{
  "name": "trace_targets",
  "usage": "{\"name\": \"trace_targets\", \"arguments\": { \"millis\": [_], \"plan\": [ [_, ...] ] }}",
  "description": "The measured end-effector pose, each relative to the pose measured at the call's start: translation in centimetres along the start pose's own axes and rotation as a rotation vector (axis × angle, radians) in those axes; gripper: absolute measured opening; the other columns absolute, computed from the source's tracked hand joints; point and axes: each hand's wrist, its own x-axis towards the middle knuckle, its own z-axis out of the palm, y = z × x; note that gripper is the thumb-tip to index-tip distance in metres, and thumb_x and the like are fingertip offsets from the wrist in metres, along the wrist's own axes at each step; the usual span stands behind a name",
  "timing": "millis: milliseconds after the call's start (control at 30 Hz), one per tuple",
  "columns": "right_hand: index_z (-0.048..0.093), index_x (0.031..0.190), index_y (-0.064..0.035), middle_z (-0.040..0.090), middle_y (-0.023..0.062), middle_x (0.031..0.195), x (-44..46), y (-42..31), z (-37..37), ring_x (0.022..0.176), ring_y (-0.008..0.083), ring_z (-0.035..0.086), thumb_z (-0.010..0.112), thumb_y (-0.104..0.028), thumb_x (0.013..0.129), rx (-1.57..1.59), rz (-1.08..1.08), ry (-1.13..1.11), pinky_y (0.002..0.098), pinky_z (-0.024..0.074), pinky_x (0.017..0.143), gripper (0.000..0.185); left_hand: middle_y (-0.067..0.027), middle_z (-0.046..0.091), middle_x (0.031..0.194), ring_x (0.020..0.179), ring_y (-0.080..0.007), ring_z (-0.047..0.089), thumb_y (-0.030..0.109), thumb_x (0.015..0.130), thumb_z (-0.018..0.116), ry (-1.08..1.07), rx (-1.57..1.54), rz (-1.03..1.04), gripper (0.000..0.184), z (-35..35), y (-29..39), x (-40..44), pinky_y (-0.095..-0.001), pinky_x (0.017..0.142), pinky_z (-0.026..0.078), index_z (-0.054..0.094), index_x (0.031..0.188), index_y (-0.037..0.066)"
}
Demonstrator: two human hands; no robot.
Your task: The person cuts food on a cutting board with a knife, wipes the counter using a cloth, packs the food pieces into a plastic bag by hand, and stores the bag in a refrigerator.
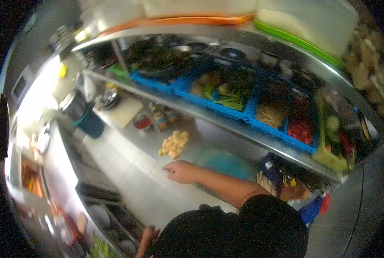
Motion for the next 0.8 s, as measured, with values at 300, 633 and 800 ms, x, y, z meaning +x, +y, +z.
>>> {"name": "trace_targets", "arguments": {
  "millis": [300,633,800],
  "plan": [
    [0.06,0.128,-0.0012,0.065,0.0206,0.121,1.4,-10.2,-1.7,0.11,0.0345,0.063,0.06,-0.021,0.088,-0.125,0.1,0.216,0.0426,0.0496,0.096,0.045,-0.018,0.071,0.092,0.084,-0.0343,0.069,0.046,0.086,0.064,-0.17,0.234,0.157,0.043,-3.0,-11.9,11.3,-0.0469,0.075,0.054,0.071,0.097,0.006],
    [0.066,0.123,-0.0072,0.062,0.0197,0.127,-14.8,-18.5,-13.9,0.12,0.0385,0.056,0.064,-0.032,0.088,-0.929,0.585,1.066,0.0469,0.0422,0.106,0.044,-0.0167,0.071,0.093,0.088,-0.0339,0.069,0.031,0.088,0.061,-0.14,0.488,0.451,0.026,-9.8,-15.7,22.0,-0.046,0.077,0.055,0.069,0.096,0.008],
    [0.067,0.119,-0.002,0.069,0.0231,0.113,-24.9,-22.0,-21.8,0.104,0.0373,0.066,0.065,-0.036,0.091,-0.997,1.246,1.2,0.0458,0.0508,0.093,0.044,-0.0122,0.072,0.099,0.093,-0.0312,0.069,0.021,0.091,0.055,-0.097,0.898,0.72,0.024,-12.1,-18.5,26.1,-0.0459,0.081,0.055,0.066,0.109,0.01]
  ]
}}
